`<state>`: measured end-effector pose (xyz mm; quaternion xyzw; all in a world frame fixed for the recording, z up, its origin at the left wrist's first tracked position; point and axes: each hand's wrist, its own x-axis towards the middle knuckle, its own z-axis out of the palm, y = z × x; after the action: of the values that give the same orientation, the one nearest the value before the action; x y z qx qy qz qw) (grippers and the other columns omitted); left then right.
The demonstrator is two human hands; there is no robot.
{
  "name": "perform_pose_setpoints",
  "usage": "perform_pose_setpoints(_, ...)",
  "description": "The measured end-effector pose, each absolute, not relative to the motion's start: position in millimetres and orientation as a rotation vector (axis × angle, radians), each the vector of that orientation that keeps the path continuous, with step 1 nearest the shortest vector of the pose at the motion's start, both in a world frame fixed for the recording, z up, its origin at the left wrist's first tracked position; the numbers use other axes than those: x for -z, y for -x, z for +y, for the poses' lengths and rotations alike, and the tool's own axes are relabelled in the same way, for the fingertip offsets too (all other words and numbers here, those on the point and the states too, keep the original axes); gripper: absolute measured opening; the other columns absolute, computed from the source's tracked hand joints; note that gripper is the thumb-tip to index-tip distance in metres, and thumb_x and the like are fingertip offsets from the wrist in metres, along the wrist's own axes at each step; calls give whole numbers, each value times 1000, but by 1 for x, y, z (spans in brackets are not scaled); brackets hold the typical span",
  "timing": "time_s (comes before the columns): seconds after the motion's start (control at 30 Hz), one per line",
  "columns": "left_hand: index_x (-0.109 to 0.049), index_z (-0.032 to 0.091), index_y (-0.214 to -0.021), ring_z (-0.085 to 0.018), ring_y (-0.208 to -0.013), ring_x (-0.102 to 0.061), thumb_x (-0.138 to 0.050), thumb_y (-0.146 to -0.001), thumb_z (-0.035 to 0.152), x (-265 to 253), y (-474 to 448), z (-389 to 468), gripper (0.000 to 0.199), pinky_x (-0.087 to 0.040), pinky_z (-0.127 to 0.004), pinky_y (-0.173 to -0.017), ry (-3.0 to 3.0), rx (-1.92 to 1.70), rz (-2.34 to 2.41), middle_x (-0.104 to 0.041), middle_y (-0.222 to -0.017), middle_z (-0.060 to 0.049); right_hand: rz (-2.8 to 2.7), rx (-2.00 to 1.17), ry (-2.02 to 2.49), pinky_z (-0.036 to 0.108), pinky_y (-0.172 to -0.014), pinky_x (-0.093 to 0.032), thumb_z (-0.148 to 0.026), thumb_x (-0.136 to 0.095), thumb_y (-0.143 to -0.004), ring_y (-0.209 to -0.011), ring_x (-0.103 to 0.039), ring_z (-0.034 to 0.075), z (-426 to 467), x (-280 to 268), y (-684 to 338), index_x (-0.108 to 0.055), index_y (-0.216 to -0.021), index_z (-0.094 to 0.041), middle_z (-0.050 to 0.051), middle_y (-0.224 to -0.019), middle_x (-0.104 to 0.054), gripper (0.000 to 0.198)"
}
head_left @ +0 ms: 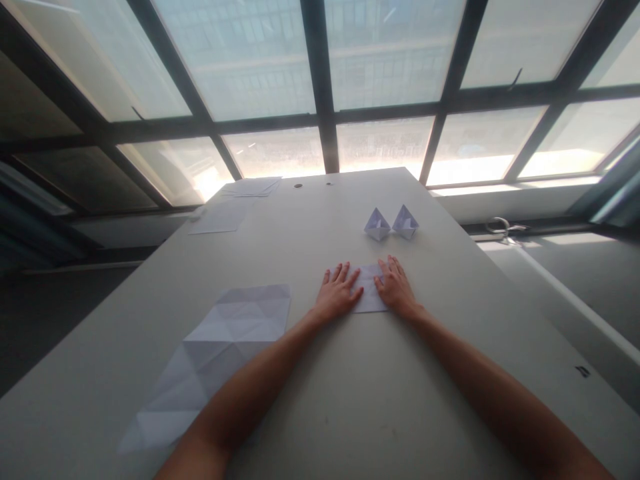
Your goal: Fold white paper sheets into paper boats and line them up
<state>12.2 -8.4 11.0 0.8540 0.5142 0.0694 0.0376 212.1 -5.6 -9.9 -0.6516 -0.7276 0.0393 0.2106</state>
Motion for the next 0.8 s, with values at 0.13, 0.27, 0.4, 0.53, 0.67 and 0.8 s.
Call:
perform_pose_setpoints(0.13, -34, 28, -152, -31, -150, -18, -28, -98, 60, -10, -12, -8, 63, -14, -56, -120, -2615, -216, 1579, -22, -163, -8, -2000, -110, 1810, 44, -117, -27, -32, -44, -95, -145, -28, 31, -5, 11, -213, -45, -144, -8, 22, -155, -35, 55)
perform_pose_setpoints(0.27, -33, 29, -152, -31, -150, -18, -28, -98, 59, -9, -13, -8, 63, -14, -56, -120, -2611, -212, 1580, -22, -163, -8, -2001, -111, 1814, 44, -117, -27, -31, -44, -94, -144, -30, 31, -5, 12, -213, -46, -143, -9, 21, -154, -36, 54)
perform_pose_setpoints(0.4, -33, 29, -152, -30, -150, -19, -29, -98, 59, -10, -12, -8, 62, -14, -56, -120, -2611, -211, 1586, -23, -163, -8, -2000, -112, 1803, 44, -116, -29, -31, -45, -94, -142, -34, 31, -5, 12, -213, -46, -143, -10, 20, -154, -37, 54)
perform_pose_setpoints(0.53, -33, 29, -152, -31, -150, -19, -29, -98, 59, -11, -11, -9, 63, -14, -56, -120, -2612, -215, 1580, -23, -163, -8, -1981, -111, 1776, 44, -115, -30, -29, -46, -93, -140, -37, 30, -5, 10, -213, -48, -142, -12, 18, -152, -41, 52)
perform_pose_setpoints(0.67, -34, 28, -153, -32, -150, -19, -29, -98, 58, -11, -12, -8, 63, -15, -57, -119, -2616, -208, 1580, -23, -162, -10, -1947, -117, 1739, 41, -115, -31, -27, -45, -93, -138, -40, 28, -5, 7, -213, -50, -139, -10, 19, -149, -44, 50)
perform_pose_setpoints(0.8, -33, 28, -153, -32, -150, -19, -29, -98, 59, -10, -13, -8, 63, -15, -57, -119, -2618, -210, 1579, -22, -163, -10, -1883, -140, 1678, 41, -114, -34, -24, -44, -92, -136, -42, 26, -4, 5, -214, -53, -137, -11, 17, -146, -48, 48)
